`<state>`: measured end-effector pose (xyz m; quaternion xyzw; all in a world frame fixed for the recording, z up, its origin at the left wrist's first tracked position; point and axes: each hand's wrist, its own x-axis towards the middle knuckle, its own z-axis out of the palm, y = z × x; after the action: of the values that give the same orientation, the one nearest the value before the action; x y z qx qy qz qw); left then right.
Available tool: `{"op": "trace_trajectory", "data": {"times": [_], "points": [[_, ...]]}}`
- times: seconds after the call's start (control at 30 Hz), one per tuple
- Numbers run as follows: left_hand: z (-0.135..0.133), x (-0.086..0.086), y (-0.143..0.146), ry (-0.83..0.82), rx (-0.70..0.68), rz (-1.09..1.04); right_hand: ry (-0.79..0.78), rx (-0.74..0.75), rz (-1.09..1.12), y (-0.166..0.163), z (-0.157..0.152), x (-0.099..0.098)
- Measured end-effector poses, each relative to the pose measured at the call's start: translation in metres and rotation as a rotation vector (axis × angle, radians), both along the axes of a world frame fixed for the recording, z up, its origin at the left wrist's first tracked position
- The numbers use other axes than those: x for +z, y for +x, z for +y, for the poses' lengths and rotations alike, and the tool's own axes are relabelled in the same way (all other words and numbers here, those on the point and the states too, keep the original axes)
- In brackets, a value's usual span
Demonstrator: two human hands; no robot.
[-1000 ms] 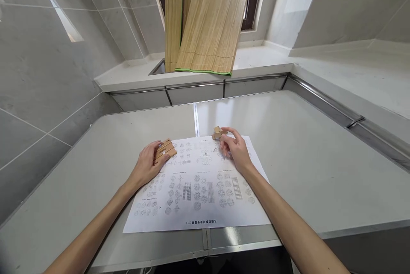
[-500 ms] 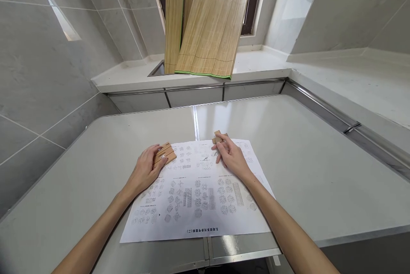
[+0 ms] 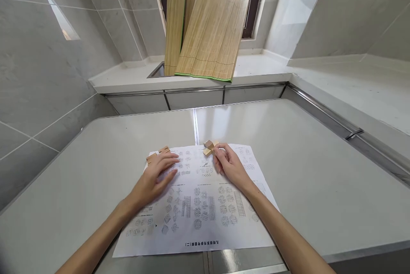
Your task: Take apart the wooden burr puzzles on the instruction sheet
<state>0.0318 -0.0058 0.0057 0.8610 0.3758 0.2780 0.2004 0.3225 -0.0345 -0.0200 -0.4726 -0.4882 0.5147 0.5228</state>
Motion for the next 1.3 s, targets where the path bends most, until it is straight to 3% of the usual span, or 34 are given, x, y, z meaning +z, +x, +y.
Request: {"op": "trace_trajectory", "data": {"times": [0.2, 0.37, 0.5, 0.7, 0.93, 1.1, 1.3], "points": [[-0.002, 0.0, 0.05, -0.59, 0.015, -0.304, 0.056, 0.042, 0.015, -0.011, -0.007, 0.001], [-0.008, -0.007, 0.058, -0.848, -0.029, -0.517, 0.095, 0.2, -0.047, -0.017, -0.014, -0.002], [-0.014, -0.01, 0.056, -0.885, -0.082, -0.609, 0.085, 0.29, -0.141, -0.022, -0.019, -0.005], [-0.013, -0.017, 0.054, -0.839, -0.053, -0.632, 0.02, 0.351, -0.229, -0.021, -0.017, -0.002], [-0.013, -0.016, 0.049, -0.814, -0.126, -0.583, -0.097, 0.646, -0.092, -0.008, -0.01, 0.007], [-0.013, -0.013, 0.049, -0.786, -0.181, -0.563, -0.143, 0.59, -0.107, -0.007, -0.01, 0.007], [-0.017, -0.009, 0.053, -0.706, -0.135, -0.553, -0.129, 0.373, -0.224, -0.013, -0.012, 0.002]]}}
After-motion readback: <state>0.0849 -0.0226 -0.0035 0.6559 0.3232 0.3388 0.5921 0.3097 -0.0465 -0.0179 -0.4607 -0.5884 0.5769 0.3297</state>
